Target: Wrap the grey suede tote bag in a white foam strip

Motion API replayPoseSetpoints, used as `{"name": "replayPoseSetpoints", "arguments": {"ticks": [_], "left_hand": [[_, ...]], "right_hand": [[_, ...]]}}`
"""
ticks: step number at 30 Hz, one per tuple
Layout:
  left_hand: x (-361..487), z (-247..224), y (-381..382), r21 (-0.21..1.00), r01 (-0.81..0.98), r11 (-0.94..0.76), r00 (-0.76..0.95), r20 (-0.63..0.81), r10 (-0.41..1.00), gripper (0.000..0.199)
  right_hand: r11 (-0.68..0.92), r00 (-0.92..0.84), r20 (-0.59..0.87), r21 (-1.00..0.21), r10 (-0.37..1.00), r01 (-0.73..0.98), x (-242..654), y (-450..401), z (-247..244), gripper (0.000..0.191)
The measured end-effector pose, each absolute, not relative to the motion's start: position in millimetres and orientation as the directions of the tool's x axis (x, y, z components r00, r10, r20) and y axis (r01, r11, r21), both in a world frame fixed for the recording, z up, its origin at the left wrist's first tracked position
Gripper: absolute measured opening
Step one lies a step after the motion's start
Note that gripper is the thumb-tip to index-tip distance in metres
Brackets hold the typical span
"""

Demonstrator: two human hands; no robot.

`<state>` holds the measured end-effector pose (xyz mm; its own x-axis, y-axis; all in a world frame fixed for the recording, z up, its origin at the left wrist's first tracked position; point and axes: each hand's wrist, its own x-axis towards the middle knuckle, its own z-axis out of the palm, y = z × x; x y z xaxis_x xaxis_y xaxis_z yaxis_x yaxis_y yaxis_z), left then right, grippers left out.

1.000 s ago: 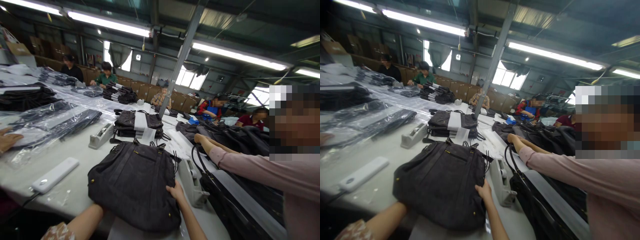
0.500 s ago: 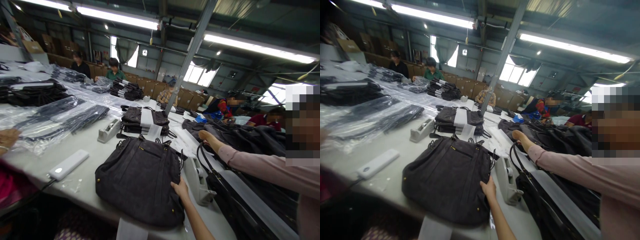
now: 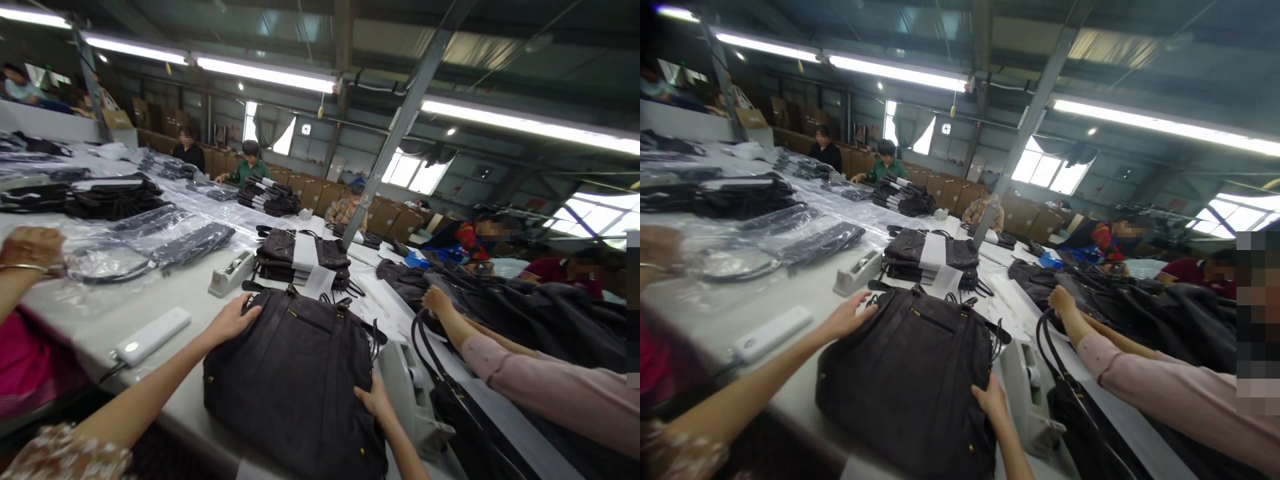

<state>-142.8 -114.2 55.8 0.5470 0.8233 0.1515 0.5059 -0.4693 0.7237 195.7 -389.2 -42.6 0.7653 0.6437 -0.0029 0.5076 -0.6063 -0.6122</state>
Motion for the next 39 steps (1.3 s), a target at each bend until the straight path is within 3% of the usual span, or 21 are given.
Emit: {"name": "replayPoseSetpoints", "arguments": {"ticks": [3,7,14,18,21,23,26,29,32,35,39], "left_hand": [[-98.9,52.1,-58.9,0.695,0.539,-0.476,0.555,0.132,0.821,0.049],[-33.9,51.4,-13.7,0.665,0.557,-0.498,0.606,0.085,0.791,0.044],[68.2,19.0,21.0,0.609,0.645,-0.462,0.689,-0.202,0.696,0.039],[96.3,2.9,37.2,0.621,0.672,-0.403,0.707,-0.377,0.599,0.036],[101.3,-2.0,47.4,0.684,0.639,-0.351,0.754,-0.466,0.463,0.035],[101.5,-1.6,50.4,0.742,0.593,-0.314,0.797,-0.483,0.364,0.034],[101.2,9.3,48.5,0.834,0.487,-0.261,0.868,-0.427,0.253,0.033],[94.6,36.0,35.9,0.901,0.371,-0.226,0.925,-0.335,0.182,0.035],[72.1,66.3,5.6,0.922,0.167,-0.348,0.986,-0.153,0.069,0.034],[36.5,77.2,-38.9,0.767,-0.100,-0.634,0.994,0.054,-0.092,0.026],[-4.7,53.9,-90.3,0.476,-0.259,-0.841,0.966,0.148,-0.214,0.030]], "right_hand": [[-0.609,0.758,-0.064,-0.642,0.649,0.467,187.8,-395.8,-35.6,0.061],[-0.564,0.766,0.008,-0.672,0.643,0.480,180.9,-403.2,-36.6,0.066],[-0.578,0.803,0.076,-0.655,0.590,0.487,176.2,-413.4,-70.4,0.064],[-0.620,0.800,0.135,-0.562,0.585,0.548,247.5,-398.6,-9.9,0.055],[-0.627,0.810,0.220,-0.535,0.543,0.566,360.7,-383.3,55.7,0.048],[-0.642,0.778,0.312,-0.441,0.546,0.627,434.1,-381.7,75.3,0.038],[-0.650,0.743,0.396,-0.366,0.539,0.666,501.3,-395.1,60.0,0.032],[-0.636,0.719,0.373,-0.339,0.586,0.694,520.1,-412.0,32.4,0.031],[-0.656,0.729,0.348,-0.320,0.590,0.684,512.9,-413.8,31.6,0.035],[-0.674,0.750,0.316,-0.330,0.581,0.661,474.5,-398.4,47.4,0.043],[-0.659,0.771,0.293,-0.401,0.566,0.636,362.3,-383.4,46.9,0.048]]}}
